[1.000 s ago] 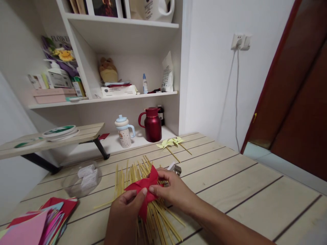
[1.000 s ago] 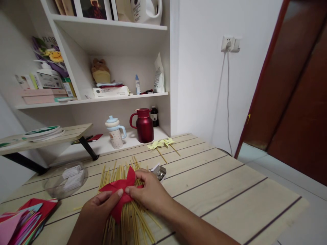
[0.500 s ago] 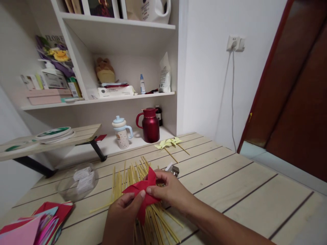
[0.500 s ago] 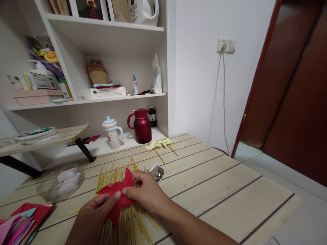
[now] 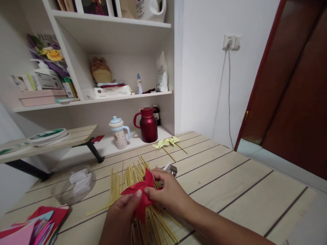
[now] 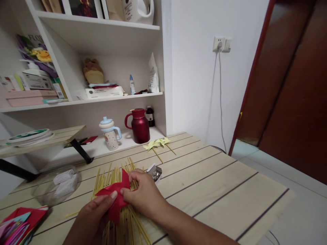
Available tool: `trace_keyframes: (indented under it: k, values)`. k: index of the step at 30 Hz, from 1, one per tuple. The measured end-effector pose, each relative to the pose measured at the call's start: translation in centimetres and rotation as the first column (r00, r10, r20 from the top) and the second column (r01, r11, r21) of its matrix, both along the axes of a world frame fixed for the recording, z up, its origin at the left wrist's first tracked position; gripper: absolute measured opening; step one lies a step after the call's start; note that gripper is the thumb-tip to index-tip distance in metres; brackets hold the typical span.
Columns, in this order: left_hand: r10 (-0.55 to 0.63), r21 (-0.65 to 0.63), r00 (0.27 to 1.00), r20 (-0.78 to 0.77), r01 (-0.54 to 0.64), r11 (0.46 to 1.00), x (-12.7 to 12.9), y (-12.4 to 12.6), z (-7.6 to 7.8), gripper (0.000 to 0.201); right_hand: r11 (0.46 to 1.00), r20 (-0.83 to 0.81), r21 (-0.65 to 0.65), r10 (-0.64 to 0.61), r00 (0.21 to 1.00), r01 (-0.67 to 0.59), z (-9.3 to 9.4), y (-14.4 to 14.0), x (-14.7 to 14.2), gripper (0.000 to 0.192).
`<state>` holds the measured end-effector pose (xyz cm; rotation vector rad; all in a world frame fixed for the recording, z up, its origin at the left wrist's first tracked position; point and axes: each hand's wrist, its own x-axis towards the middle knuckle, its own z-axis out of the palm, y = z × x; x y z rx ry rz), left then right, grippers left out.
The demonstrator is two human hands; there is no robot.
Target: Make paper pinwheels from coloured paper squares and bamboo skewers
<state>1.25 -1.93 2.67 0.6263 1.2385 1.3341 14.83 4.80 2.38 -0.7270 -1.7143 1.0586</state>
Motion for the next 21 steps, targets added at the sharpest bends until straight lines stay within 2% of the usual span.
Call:
trace_keyframes:
  k: [6, 9, 13, 16, 21]
  values:
    - [-0.099, 0.04, 0.994, 0.043, 0.098, 0.994, -0.74, 0.18, -0.84, 0.021, 1.0, -0.01, -0.007, -0.019, 1.0, 0.019, -0.1, 0.0, -0.08, 0.017]
    - [-0.113, 0.031, 0.99, 0.087, 0.111, 0.993, -0.59, 0.11, -0.52, 0.023, 1.0, -0.019, -0.019, -0.022, 1.0, 0.022, -0.15, -0.01, -0.09, 0.017]
    - [-0.099, 0.02, 0.995, 0.03, 0.099, 0.995, -0.3, 0.11, -0.15, 0.025, 0.999, -0.022, -0.018, -0.03, 0.999, 0.029, -0.14, -0.01, -0.08, 0.017]
    - [-0.065, -0.015, 0.997, -0.029, 0.064, 0.998, -0.3, 0.27, -0.35, 0.025, 0.999, -0.013, -0.017, -0.041, 0.999, 0.04, -0.04, -0.1, -0.06, 0.018]
    - [0.058, -0.06, 0.986, -0.156, -0.068, 0.996, -0.56, 0.76, -0.94, 0.029, 0.999, -0.011, -0.017, -0.044, 0.999, 0.044, 0.07, -0.25, -0.14, 0.017]
